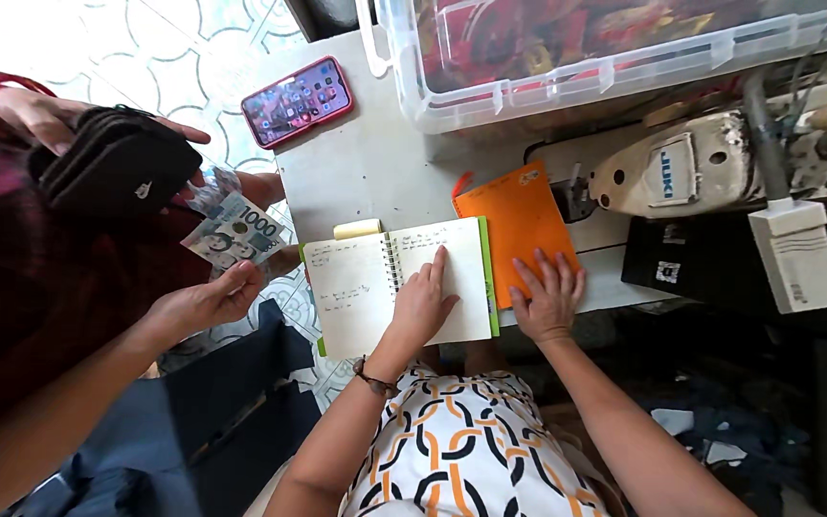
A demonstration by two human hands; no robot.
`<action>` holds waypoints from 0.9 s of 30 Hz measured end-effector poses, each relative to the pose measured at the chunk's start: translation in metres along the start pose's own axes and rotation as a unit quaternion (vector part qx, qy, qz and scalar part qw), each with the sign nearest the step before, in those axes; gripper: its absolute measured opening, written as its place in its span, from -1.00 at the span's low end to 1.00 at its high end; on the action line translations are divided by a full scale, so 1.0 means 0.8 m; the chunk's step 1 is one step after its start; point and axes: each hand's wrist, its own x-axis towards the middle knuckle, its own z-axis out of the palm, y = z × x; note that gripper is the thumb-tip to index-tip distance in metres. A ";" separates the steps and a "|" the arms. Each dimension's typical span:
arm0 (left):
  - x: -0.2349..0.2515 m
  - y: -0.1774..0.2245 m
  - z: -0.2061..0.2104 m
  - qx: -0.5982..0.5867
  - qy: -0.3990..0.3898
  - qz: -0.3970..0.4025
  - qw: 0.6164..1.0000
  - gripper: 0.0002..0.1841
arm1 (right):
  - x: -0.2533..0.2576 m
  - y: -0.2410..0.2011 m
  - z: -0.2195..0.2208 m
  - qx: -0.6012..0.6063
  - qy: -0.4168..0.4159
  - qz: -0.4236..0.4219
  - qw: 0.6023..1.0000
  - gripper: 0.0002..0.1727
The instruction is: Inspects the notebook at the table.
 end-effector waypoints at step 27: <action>0.012 0.004 -0.017 -0.041 -0.026 -0.034 0.998 -0.02 | 0.000 0.000 0.000 -0.001 0.000 0.001 1.000 -0.45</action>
